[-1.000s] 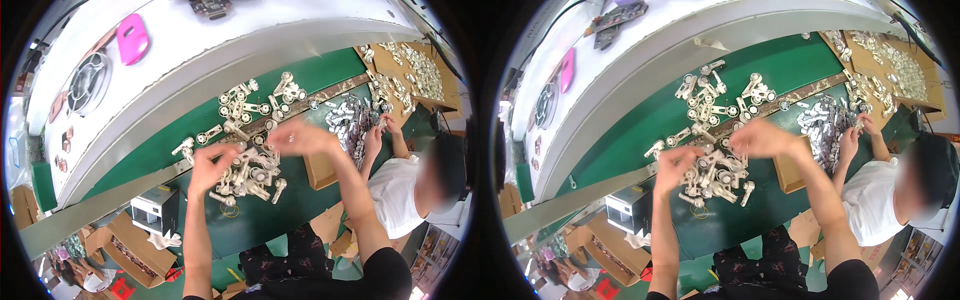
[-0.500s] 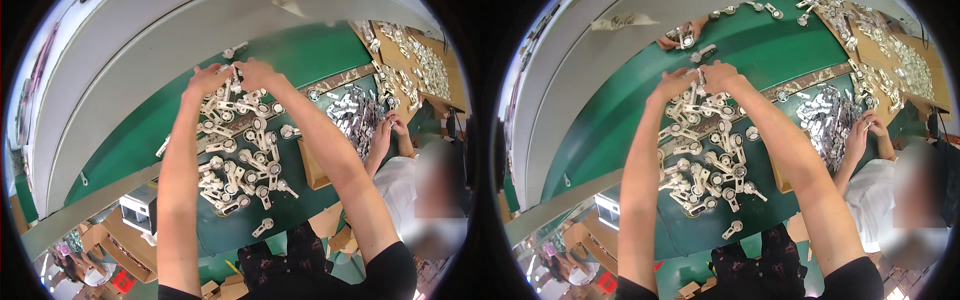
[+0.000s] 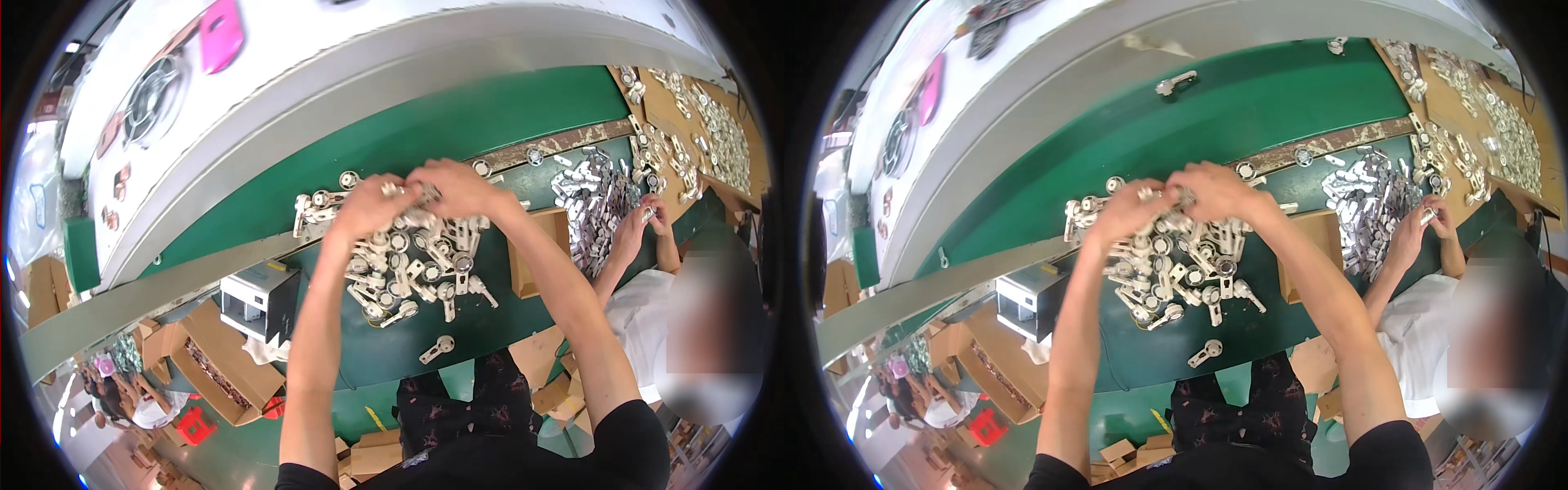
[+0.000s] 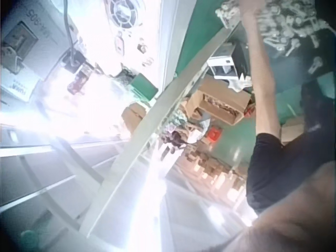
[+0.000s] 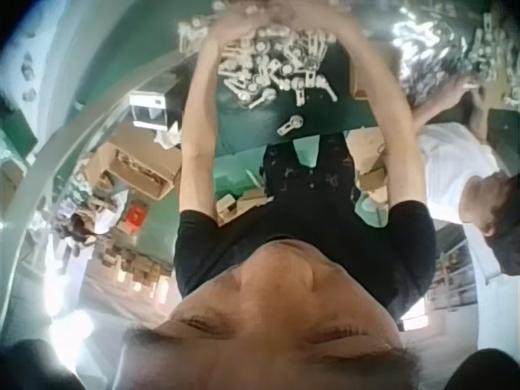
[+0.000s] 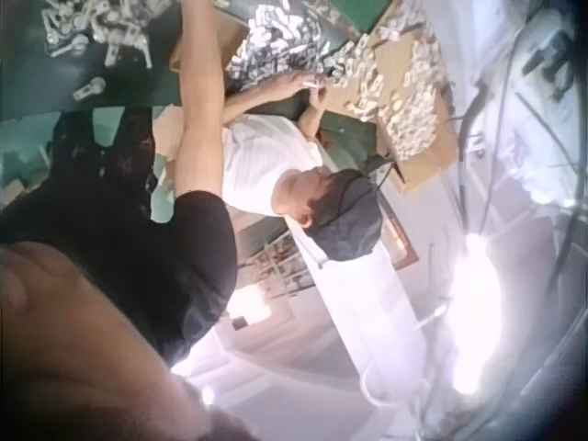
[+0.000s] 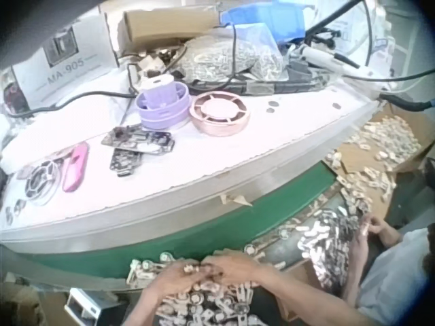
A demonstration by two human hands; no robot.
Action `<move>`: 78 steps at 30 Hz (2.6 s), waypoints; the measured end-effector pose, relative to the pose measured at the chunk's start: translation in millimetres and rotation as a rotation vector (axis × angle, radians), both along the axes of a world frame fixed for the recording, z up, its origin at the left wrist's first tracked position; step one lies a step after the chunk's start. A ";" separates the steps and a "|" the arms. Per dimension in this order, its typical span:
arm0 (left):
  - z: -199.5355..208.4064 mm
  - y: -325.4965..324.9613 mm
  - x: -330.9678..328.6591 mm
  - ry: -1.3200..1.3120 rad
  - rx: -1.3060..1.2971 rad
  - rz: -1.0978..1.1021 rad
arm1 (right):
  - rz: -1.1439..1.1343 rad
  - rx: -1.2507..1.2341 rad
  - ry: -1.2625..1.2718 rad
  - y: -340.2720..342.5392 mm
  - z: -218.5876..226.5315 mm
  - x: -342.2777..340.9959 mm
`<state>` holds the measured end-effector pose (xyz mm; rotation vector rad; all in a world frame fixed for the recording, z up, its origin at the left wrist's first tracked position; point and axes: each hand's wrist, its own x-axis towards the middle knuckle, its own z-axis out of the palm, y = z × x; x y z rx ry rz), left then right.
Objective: Sorting and assembling small electronic components including plastic housings and circuit boards at a factory workstation.
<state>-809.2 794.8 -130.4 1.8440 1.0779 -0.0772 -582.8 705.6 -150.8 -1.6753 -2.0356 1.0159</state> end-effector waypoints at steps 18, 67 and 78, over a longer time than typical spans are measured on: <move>-34.5 26.5 -103.1 0.321 0.265 0.259 | -0.080 0.409 -0.282 133.3 -82.3 -73.4; -15.8 -102.1 -10.8 -0.156 0.844 0.049 | -0.264 0.243 -0.319 -100.6 -11.5 24.4; -31.1 -99.1 -8.5 -0.020 0.638 -0.027 | -0.720 0.468 0.105 -91.7 -26.5 52.3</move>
